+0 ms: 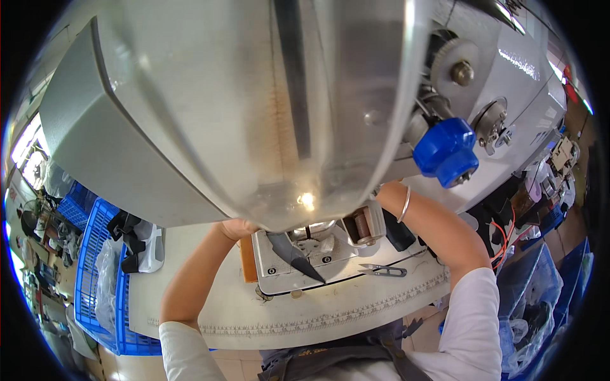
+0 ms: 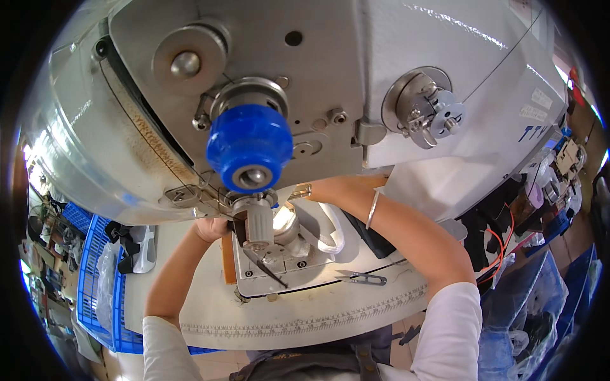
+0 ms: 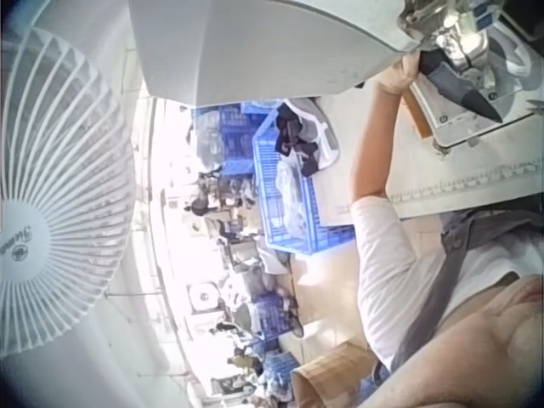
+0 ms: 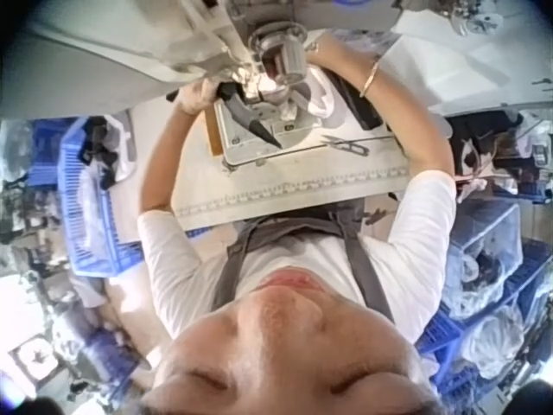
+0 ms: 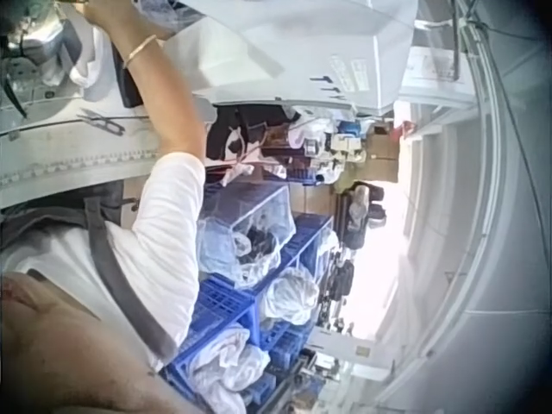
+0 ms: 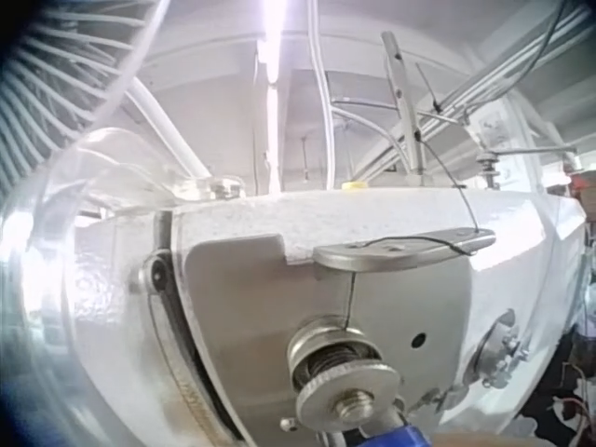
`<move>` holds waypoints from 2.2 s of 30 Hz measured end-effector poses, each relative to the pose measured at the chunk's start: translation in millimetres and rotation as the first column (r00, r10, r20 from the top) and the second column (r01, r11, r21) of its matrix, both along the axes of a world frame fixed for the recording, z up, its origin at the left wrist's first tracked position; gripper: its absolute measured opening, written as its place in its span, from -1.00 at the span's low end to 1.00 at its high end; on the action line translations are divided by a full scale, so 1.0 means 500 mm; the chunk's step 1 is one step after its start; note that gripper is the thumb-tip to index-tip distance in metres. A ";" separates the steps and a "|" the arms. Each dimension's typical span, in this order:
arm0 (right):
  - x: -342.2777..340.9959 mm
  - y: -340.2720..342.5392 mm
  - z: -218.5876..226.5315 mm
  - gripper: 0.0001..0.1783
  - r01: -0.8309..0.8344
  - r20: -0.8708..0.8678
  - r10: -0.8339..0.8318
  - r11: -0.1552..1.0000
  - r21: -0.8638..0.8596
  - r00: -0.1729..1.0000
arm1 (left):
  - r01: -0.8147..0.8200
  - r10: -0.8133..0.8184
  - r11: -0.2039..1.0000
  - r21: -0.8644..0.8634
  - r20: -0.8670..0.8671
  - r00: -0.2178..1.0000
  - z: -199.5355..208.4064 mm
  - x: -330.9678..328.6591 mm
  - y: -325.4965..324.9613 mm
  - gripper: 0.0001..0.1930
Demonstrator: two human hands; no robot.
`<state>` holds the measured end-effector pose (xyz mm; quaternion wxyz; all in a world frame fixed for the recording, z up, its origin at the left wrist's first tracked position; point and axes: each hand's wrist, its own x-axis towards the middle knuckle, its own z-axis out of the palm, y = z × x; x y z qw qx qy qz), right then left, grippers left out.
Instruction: The recorder is sewing together various fabric and leather components of a shoe upper using an industrial sewing machine.
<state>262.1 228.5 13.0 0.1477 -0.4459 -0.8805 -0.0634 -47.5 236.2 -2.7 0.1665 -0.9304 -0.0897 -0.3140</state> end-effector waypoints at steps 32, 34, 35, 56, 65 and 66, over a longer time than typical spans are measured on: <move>0.017 -0.185 0.122 -0.75 -0.461 0.183 0.460 0.615 0.640 0.869 | 0.122 -0.198 0.971 0.204 0.417 0.887 0.044 0.075 -0.133 -0.63; 0.009 -0.204 0.126 -0.73 -0.450 0.097 0.515 0.624 0.639 0.852 | 0.027 -0.130 0.980 0.196 0.539 0.832 0.043 0.095 -0.169 -0.65; 0.005 -0.209 0.128 -0.73 -0.449 0.101 0.522 0.601 0.662 0.847 | 0.011 -0.118 0.981 0.195 0.548 0.828 0.046 0.099 -0.178 -0.63; -0.047 -0.252 0.123 -0.75 -0.471 0.157 0.513 0.568 0.675 0.844 | 0.066 -0.028 0.997 -0.047 0.570 0.821 0.066 0.105 -0.218 -0.58; -0.057 -0.251 0.097 -0.80 -0.412 0.030 0.564 0.565 0.715 0.826 | 0.020 -0.066 0.996 0.089 0.545 0.836 0.067 0.109 -0.210 -0.58; -0.057 -0.253 0.096 -0.81 -0.405 0.036 0.543 0.579 0.707 0.839 | 0.014 -0.055 0.997 0.076 0.558 0.828 0.068 0.111 -0.211 -0.59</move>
